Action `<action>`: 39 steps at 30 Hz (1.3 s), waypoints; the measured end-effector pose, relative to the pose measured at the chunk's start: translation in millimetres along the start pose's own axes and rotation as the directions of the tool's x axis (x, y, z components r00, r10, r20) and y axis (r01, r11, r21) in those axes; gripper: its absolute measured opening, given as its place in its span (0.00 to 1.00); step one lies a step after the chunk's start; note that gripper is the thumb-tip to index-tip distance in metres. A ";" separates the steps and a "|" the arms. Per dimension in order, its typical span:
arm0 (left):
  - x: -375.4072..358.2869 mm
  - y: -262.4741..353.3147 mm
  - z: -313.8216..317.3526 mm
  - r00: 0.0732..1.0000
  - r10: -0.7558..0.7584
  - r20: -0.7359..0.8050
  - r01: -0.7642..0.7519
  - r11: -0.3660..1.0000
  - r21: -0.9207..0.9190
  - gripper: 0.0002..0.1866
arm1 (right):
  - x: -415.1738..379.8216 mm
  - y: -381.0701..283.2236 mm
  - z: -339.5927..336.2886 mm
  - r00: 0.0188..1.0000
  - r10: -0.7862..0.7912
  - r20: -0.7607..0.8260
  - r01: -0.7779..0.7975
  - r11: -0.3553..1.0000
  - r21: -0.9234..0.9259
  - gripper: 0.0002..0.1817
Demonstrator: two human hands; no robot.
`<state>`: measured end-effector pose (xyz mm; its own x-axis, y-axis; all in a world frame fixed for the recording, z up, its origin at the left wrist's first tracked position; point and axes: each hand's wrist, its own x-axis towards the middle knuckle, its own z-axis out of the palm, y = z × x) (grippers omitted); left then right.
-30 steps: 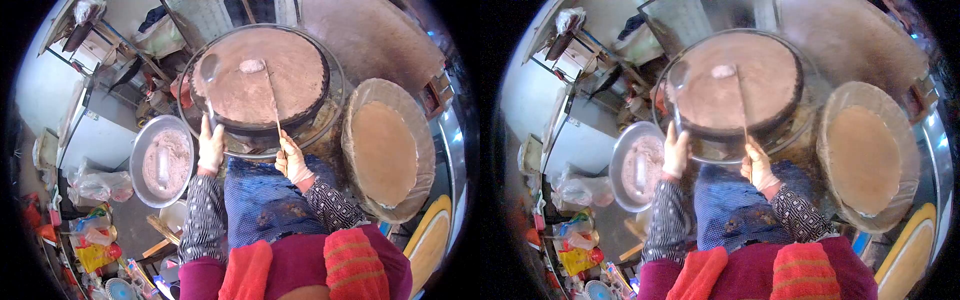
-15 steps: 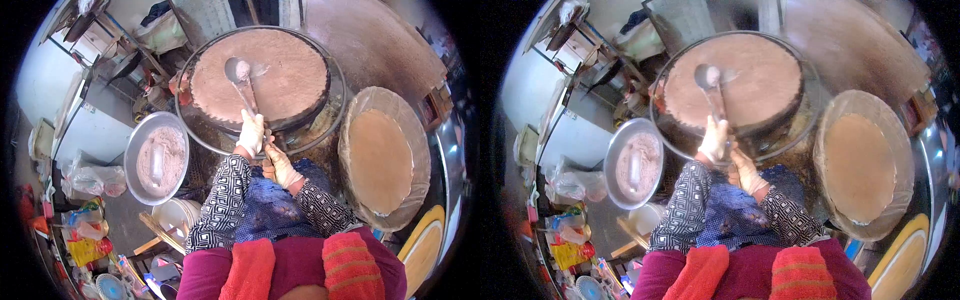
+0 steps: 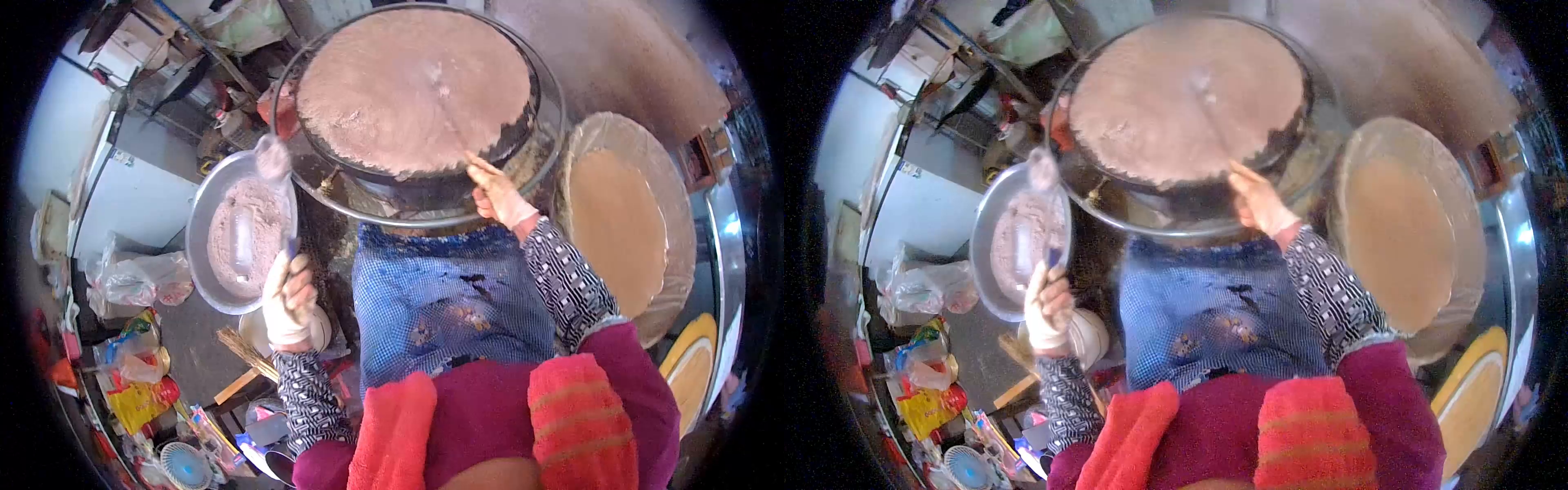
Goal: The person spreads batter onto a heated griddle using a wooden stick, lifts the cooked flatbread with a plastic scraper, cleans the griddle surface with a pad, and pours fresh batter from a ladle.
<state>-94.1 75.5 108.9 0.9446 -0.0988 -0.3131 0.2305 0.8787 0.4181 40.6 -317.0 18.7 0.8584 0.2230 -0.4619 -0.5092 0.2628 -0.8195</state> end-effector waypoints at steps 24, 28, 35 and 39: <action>94.3 48.9 -150.2 0.837 0.524 0.157 0.327 -0.710 0.624 0.40 | 2.3 -4.6 53.9 0.964 -0.222 -0.149 0.238 0.965 0.106 0.31; 132.7 32.3 -101.2 0.840 0.265 0.474 0.053 -0.908 0.415 0.41 | 24.0 -13.5 -26.1 0.993 -0.082 -0.083 0.088 0.994 0.069 0.26; 212.7 -38.4 -109.0 0.977 -0.167 0.132 -0.166 -0.986 -0.015 0.14 | 12.4 100.7 43.9 0.897 -0.159 0.413 0.175 0.985 0.000 0.24; 178.8 -121.8 -21.7 0.991 -0.049 -0.123 -0.061 -0.994 -0.094 0.15 | -43.8 66.0 42.7 0.949 -0.068 0.308 0.054 0.997 0.052 0.26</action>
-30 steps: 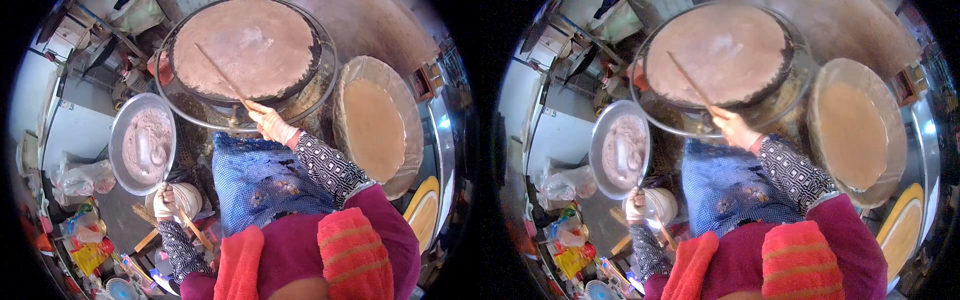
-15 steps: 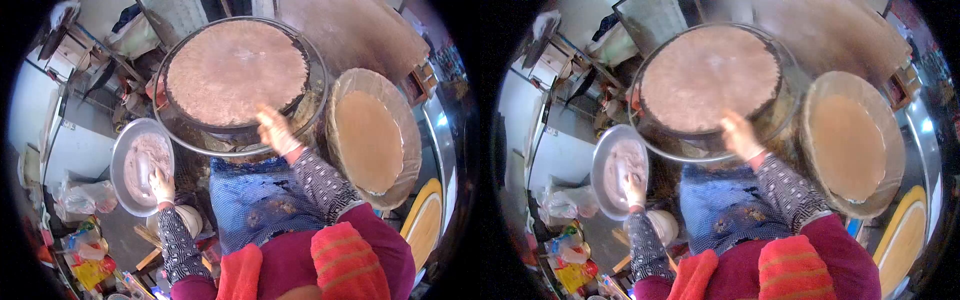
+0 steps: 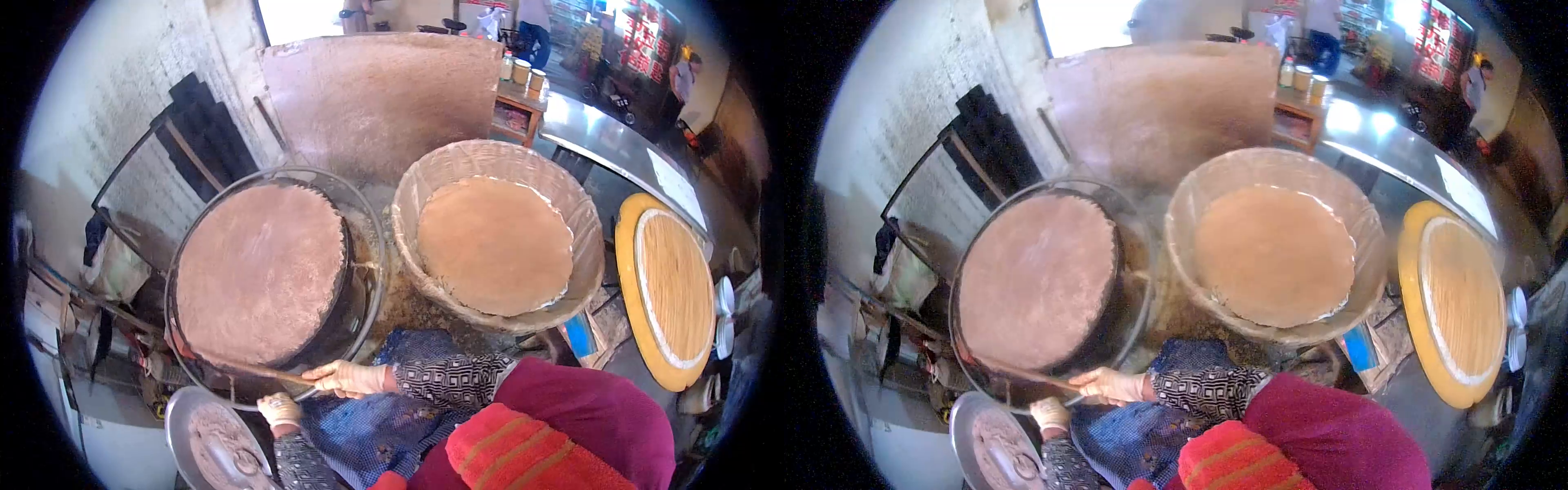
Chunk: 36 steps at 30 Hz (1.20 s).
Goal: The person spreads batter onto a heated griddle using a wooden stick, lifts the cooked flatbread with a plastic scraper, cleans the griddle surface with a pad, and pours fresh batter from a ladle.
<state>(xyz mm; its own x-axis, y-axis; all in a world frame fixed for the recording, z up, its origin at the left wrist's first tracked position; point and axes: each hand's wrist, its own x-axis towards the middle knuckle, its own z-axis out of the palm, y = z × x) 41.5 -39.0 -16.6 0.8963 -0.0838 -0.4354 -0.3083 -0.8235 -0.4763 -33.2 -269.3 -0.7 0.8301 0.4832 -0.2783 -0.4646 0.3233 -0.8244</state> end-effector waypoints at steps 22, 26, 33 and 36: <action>-150.7 56.3 -1.9 0.862 0.383 -0.330 -0.506 0.667 -0.547 0.21 | 6.0 -4.2 29.7 0.956 -0.147 -0.254 0.177 0.980 0.096 0.25; -127.6 -26.3 37.7 0.808 0.002 -0.590 -0.415 0.711 -0.567 0.24 | -3.8 -67.5 -61.6 0.780 -0.302 -0.548 0.297 0.949 -0.101 0.27; -51.5 -134.0 69.5 0.862 -0.368 -0.349 0.142 0.836 -0.530 0.41 | 12.7 -63.2 -52.5 0.903 -0.059 -0.426 -0.060 0.964 -0.260 0.24; -24.0 -134.2 50.9 0.801 -0.264 -0.537 0.093 0.941 -0.324 0.42 | 25.1 -34.0 -14.7 0.940 -0.155 -0.305 0.007 0.900 -0.437 0.25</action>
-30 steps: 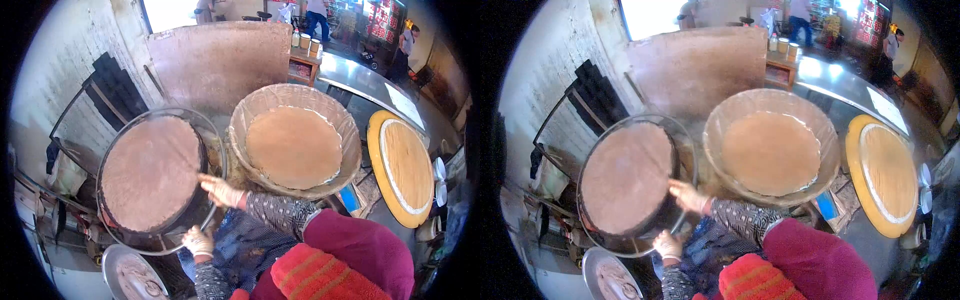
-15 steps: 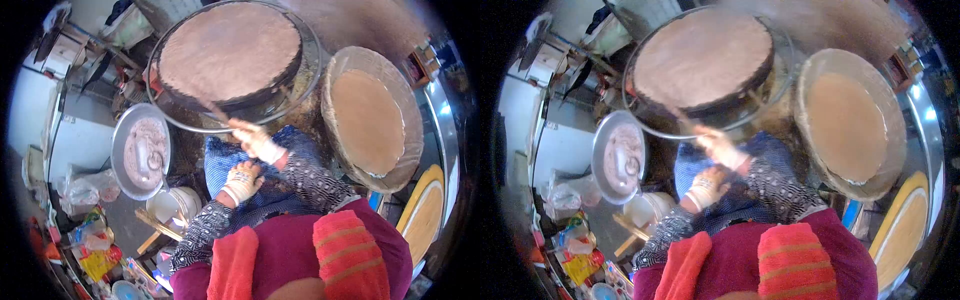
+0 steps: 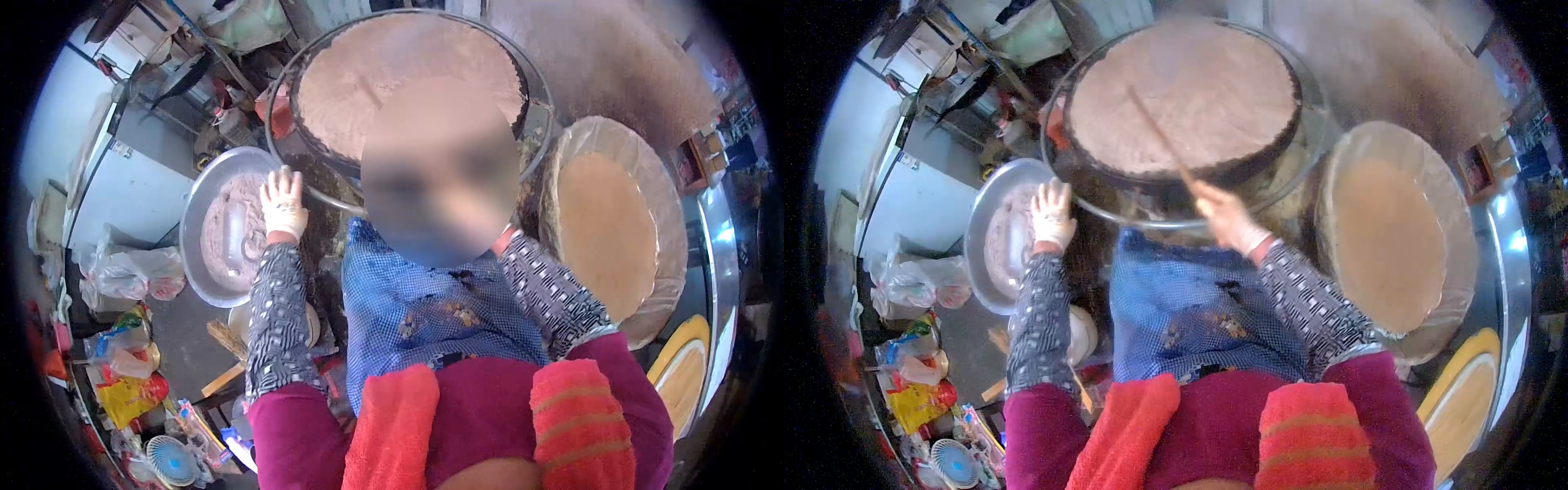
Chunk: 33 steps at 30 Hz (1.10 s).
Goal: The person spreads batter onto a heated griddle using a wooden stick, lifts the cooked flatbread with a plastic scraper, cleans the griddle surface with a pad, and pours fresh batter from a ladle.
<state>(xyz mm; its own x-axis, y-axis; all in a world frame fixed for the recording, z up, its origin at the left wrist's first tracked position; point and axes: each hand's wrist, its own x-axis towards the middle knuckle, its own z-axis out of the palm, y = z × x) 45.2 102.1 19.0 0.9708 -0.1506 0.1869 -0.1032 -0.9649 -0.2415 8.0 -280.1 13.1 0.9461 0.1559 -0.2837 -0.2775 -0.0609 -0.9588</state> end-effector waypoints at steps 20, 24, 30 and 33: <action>-1.8 126.7 12.2 0.966 0.154 0.206 -0.101 0.964 -0.248 0.16 | 2.9 -19.7 -64.4 0.980 0.177 -0.091 -0.190 0.969 -0.157 0.24; -18.1 174.0 -4.6 0.954 0.261 0.144 -0.198 0.916 -0.348 0.19 | -17.2 -19.4 -34.0 0.996 0.090 -0.007 -0.090 0.995 -0.049 0.24; -18.3 232.6 -13.6 0.943 0.272 0.194 -0.153 0.869 -0.471 0.25 | -53.2 -7.9 -7.3 0.994 0.019 0.111 -0.040 0.982 0.187 0.25; -20.8 248.9 -27.0 0.943 0.306 0.128 -0.217 0.861 -0.459 0.26 | -24.4 -19.5 -33.0 0.998 0.023 -0.057 0.010 0.852 0.524 0.28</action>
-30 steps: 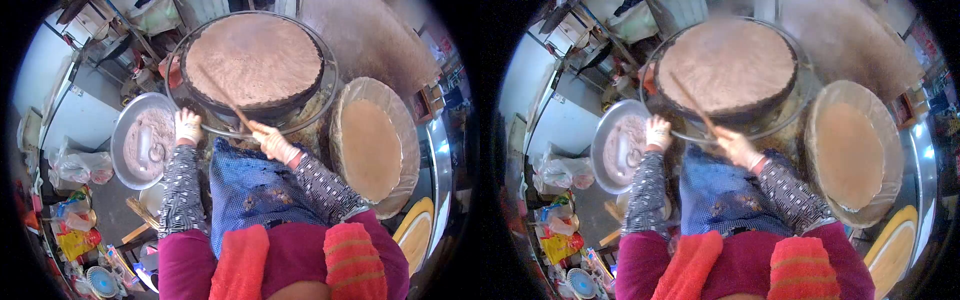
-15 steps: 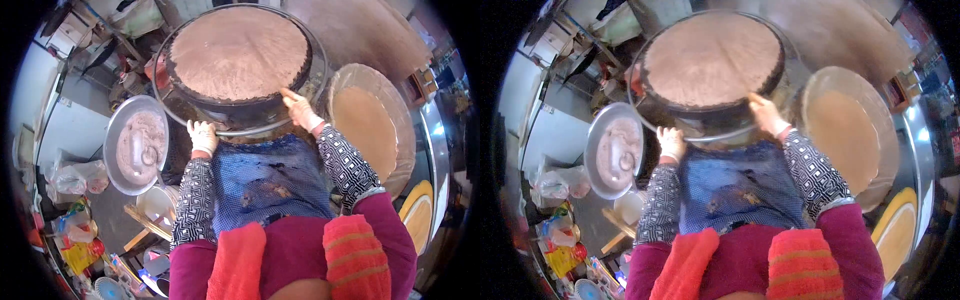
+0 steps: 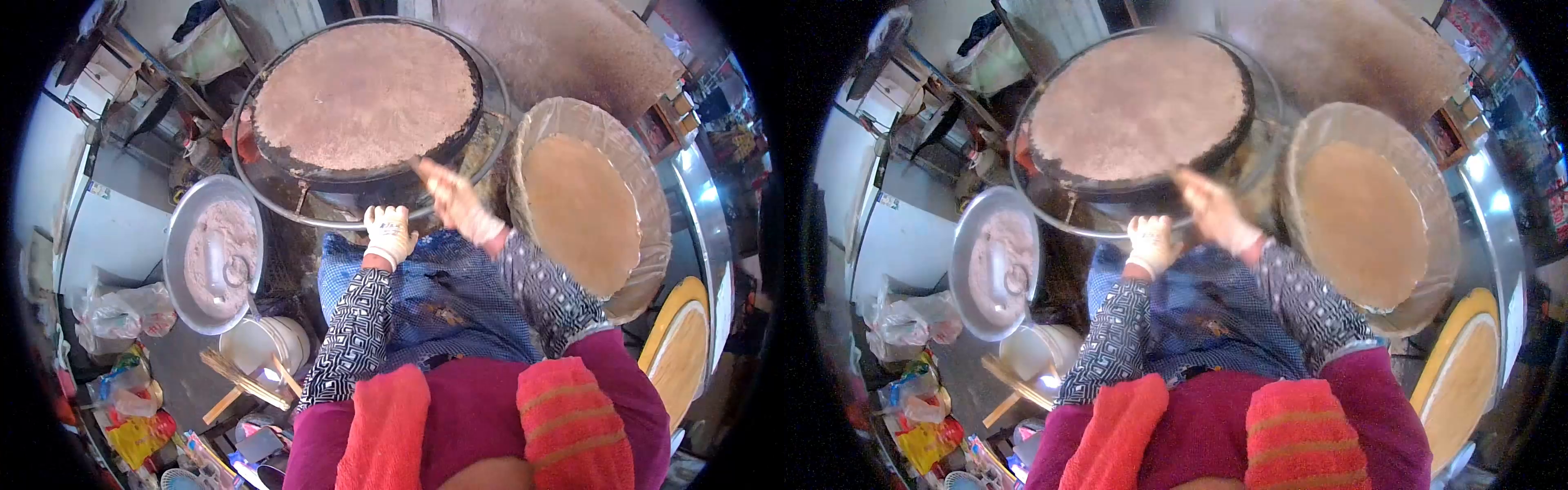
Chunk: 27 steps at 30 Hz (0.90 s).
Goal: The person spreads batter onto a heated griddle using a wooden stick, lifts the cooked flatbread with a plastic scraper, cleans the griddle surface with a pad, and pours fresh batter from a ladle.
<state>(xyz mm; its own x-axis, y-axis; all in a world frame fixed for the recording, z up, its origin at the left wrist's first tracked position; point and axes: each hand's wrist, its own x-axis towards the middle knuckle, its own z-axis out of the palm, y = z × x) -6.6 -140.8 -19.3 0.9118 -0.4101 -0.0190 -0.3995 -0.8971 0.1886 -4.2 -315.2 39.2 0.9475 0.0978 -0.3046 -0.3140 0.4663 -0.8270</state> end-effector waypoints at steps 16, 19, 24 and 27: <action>4.5 14.9 1.5 0.999 0.024 0.037 -0.022 0.998 -0.052 0.29 | 124.2 -78.6 -91.4 0.896 -0.443 -0.026 -0.049 -0.040 -0.998 0.20; -1.1 5.5 -2.4 1.000 0.021 -0.016 -0.021 0.999 -0.030 0.27 | 110.1 -39.9 -72.7 0.750 -0.584 0.311 0.431 0.074 -0.899 0.24; -5.8 -21.1 11.5 0.990 0.052 -0.131 -0.057 0.998 -0.034 0.19 | 43.9 -14.6 -20.9 0.959 -0.163 0.233 0.125 -0.494 -0.860 0.35; -11.0 -34.0 10.3 0.963 0.023 -0.268 -0.029 0.999 -0.019 0.13 | 41.8 -39.3 -67.6 0.974 -0.160 0.159 0.047 -0.546 -0.836 0.36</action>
<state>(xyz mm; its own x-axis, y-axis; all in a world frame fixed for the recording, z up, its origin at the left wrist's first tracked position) -4.0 -107.4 -35.6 0.8945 -0.3713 0.2491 -0.4237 -0.8817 0.2075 43.6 -388.8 27.0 0.9830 0.1601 -0.0896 0.1644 -0.9855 0.0422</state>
